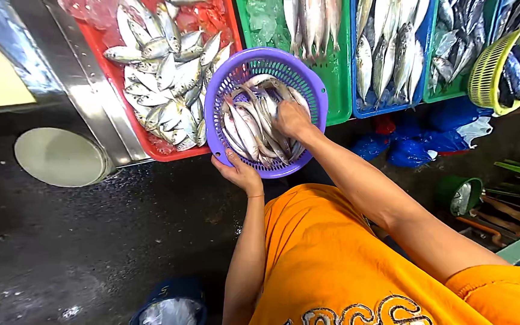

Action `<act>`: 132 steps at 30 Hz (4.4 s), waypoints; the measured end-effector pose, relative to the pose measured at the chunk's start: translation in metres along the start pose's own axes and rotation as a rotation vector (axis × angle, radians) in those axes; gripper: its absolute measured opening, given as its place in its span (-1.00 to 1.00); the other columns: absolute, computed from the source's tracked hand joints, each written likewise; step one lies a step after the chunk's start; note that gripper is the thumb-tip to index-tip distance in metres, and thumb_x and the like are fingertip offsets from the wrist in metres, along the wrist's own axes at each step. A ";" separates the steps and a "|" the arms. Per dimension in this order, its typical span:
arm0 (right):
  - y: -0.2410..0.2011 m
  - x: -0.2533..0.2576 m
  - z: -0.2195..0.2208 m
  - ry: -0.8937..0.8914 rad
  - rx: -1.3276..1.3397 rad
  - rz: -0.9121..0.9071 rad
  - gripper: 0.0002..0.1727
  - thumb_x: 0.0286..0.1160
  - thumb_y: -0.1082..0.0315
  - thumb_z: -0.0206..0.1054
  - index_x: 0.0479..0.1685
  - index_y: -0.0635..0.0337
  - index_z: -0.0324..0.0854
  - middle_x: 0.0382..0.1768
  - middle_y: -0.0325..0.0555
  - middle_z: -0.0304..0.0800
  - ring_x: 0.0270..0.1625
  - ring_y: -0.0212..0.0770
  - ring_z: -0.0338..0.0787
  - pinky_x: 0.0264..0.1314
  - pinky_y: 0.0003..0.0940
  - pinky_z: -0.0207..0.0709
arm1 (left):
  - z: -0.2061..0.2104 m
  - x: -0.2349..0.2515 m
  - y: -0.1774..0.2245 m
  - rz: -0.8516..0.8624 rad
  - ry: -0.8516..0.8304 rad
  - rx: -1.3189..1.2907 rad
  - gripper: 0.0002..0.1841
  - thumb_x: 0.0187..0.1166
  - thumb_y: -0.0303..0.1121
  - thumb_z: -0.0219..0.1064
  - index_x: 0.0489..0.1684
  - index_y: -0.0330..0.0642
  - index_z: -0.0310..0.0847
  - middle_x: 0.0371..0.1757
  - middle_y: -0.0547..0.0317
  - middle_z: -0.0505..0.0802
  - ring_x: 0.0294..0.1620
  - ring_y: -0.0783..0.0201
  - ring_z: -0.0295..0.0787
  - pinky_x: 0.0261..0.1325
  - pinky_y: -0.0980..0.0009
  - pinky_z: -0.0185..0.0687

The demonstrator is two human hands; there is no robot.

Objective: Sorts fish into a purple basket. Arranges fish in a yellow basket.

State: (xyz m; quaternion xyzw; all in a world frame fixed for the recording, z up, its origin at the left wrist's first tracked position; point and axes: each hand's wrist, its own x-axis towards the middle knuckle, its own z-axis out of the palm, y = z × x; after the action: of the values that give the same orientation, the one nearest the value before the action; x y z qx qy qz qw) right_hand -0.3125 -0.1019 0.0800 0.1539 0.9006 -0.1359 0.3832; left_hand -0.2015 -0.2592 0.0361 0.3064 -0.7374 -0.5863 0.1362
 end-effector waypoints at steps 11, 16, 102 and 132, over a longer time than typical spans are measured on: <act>0.007 0.025 0.006 -0.151 0.004 -0.077 -0.52 0.34 -0.07 0.45 -0.03 0.18 0.74 0.01 0.18 0.82 0.14 0.21 0.81 0.04 0.36 0.64 | 0.001 0.000 0.000 0.011 0.023 0.031 -0.52 0.85 -0.29 0.10 0.57 -0.47 0.31 0.37 -0.11 0.69 0.41 0.35 0.64 0.55 0.49 0.46; 0.020 0.023 -0.011 -0.205 0.290 -0.114 -0.53 0.23 -0.08 0.56 -0.09 0.13 0.82 -0.22 0.03 0.84 -0.24 0.00 0.80 -0.21 0.16 0.65 | 0.000 0.000 0.001 0.015 0.004 0.021 -0.54 0.85 -0.30 0.08 0.56 -0.48 0.32 0.37 -0.12 0.69 0.42 0.34 0.63 0.55 0.48 0.47; -0.036 -0.008 -0.003 0.207 0.039 -0.194 -0.18 0.23 -0.12 0.54 0.46 0.24 0.57 0.48 0.34 0.50 0.10 0.29 0.81 0.03 0.31 0.71 | -0.002 0.004 0.000 -0.015 -0.019 -0.068 -0.57 0.86 -0.28 0.03 0.52 -0.44 0.35 0.31 -0.06 0.71 0.34 0.34 0.67 0.50 0.43 0.55; 0.053 -0.063 -0.028 0.116 0.484 -0.696 -0.67 0.66 0.31 0.15 0.24 0.14 0.72 -0.40 -0.16 0.83 -0.49 -0.26 0.78 -0.40 -0.17 0.76 | -0.002 0.006 -0.003 0.024 -0.019 -0.019 -0.57 0.86 -0.26 0.05 0.50 -0.42 0.37 0.27 -0.03 0.73 0.31 0.38 0.67 0.47 0.46 0.55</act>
State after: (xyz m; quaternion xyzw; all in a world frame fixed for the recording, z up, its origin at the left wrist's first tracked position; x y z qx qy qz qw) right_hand -0.2688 -0.0546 0.1378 -0.0666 0.8610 -0.4557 0.2160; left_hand -0.2041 -0.2651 0.0328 0.2905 -0.7366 -0.5946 0.1391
